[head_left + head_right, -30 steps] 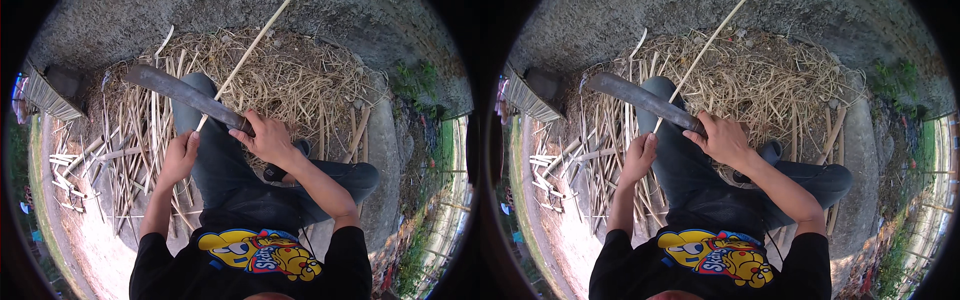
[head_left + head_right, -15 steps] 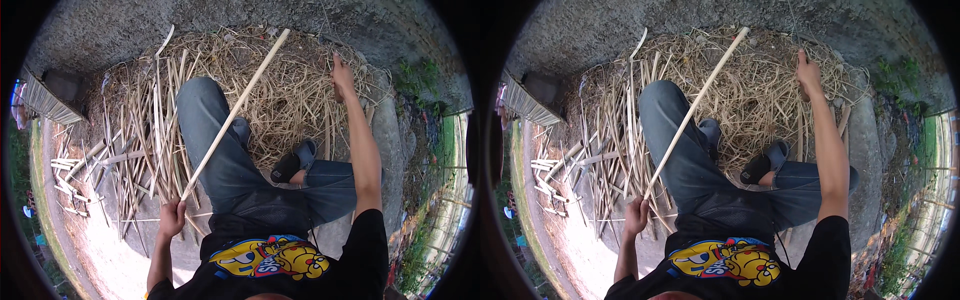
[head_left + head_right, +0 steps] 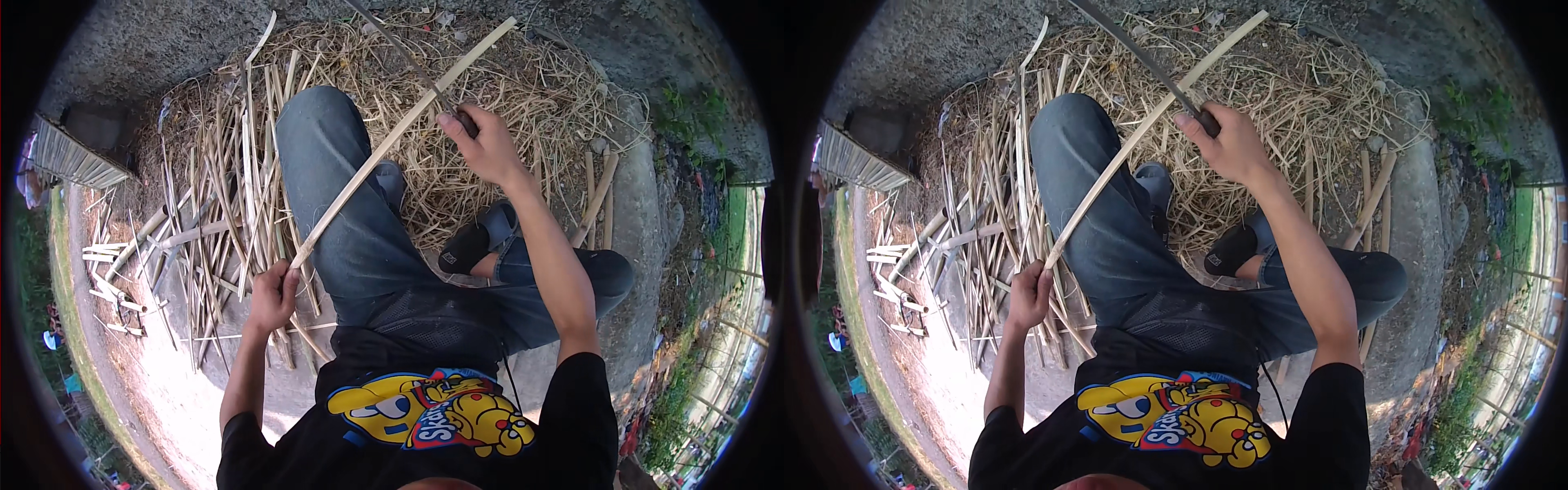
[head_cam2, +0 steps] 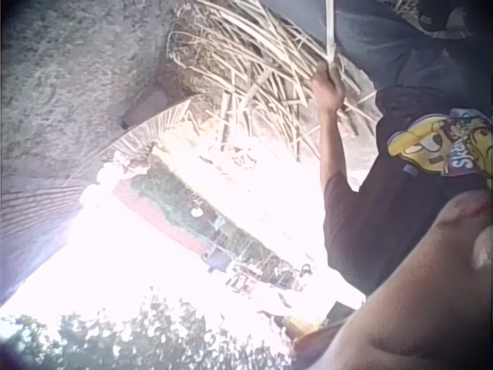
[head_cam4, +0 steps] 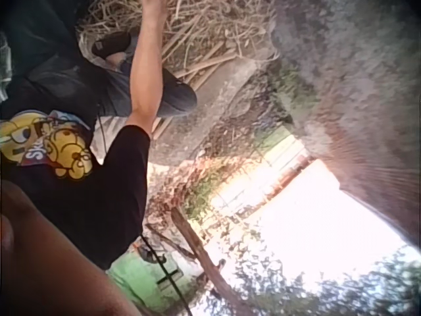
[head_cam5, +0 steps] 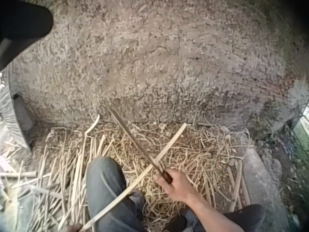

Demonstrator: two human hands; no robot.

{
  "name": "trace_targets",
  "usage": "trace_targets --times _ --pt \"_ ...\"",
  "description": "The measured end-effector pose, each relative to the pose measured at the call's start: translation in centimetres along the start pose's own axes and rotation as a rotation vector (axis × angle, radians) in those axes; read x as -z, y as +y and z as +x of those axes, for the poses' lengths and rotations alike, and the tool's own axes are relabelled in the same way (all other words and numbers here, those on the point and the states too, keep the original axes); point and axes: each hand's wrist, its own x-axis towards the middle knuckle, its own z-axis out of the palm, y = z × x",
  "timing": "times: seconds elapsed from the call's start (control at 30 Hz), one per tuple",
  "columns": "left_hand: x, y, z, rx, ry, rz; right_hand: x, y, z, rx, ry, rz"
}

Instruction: The person shaves thin bamboo strips using a knife, splits a bamboo pole with the knife, and trims another bamboo stick.

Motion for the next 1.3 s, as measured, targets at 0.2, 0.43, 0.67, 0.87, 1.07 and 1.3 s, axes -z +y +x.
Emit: trace_targets --times 0.2,0.43,0.67,0.87,1.07,1.3 --pt "0.6 -0.6 0.0 0.024 -0.048 -0.06 0.3 -0.8 -2.6 0.036 -0.21 0.175" --pt "2.2 -1.2 0.2 0.096 -0.164 -0.114 3.3 2.3 -0.7 -0.148 0.143 0.168" --pt "2.9 -1.8 1.0 0.061 -0.202 -0.069 7.2 3.0 3.1 -0.417 0.303 0.511" --pt "2.8 -1.7 1.1 -0.039 -0.18 0.015 5.5 1.8 0.1 -0.492 0.121 0.672" --pt "2.2 -2.3 0.8 -0.007 -0.158 0.083 7.0 1.2 0.4 -0.454 0.061 0.546" --pt "1.5 -0.9 2.2 -0.088 -0.075 0.164 4.1 -1.6 -1.7 -0.481 -0.113 0.459"
